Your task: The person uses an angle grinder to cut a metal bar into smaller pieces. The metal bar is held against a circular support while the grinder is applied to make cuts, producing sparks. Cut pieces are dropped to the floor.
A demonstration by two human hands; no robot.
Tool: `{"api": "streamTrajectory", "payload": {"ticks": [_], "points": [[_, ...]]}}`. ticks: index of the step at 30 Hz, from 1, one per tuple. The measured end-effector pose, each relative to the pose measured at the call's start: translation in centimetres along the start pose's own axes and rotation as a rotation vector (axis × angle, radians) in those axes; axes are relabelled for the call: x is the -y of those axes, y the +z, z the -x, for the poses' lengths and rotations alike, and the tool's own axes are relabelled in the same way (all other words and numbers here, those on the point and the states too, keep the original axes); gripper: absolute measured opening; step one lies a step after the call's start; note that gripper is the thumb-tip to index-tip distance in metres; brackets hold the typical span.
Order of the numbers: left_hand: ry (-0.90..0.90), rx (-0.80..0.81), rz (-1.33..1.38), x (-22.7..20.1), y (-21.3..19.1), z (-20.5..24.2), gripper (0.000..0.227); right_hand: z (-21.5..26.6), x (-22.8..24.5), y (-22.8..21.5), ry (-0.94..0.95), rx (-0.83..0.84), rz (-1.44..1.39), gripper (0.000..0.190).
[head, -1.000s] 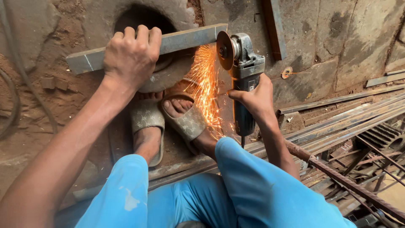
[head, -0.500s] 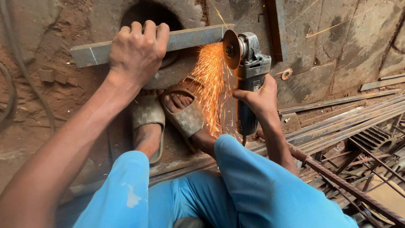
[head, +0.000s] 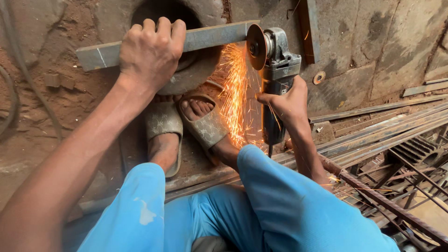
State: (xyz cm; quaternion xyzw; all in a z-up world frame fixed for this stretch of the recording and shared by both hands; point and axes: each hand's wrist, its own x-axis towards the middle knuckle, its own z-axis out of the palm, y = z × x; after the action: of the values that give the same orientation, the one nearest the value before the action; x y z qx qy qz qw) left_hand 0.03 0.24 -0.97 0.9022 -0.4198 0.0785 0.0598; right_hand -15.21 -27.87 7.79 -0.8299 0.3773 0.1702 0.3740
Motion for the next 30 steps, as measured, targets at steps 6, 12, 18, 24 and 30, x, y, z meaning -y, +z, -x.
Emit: {"api": "streamTrajectory", "payload": {"ticks": [6, 12, 18, 24, 30], "points": [[-0.002, -0.013, -0.005, 0.0, 0.1, -0.1, 0.010, 0.0, -0.5, 0.3, -0.066, -0.018, -0.024, 0.038], [-0.020, -0.012, 0.010, -0.3, -0.1, -0.1, 0.010, -0.1, -0.2, 0.3, -0.029, -0.016, -0.043, 0.037], [-0.021, -0.015, 0.005, -0.3, 0.2, 0.0, 0.010, 0.2, 0.0, 0.2, -0.006, 0.012, -0.130, 0.035], [-0.023, 0.014, 0.006, -0.3, 0.8, 0.1, 0.010, -0.1, -0.2, 0.3, -0.001, 0.007, -0.101, 0.037], [-0.016, -0.003, -0.020, -0.3, 0.9, 0.3, 0.008, -0.4, -0.6, 0.4, -0.054, -0.023, -0.054, 0.043]]}}
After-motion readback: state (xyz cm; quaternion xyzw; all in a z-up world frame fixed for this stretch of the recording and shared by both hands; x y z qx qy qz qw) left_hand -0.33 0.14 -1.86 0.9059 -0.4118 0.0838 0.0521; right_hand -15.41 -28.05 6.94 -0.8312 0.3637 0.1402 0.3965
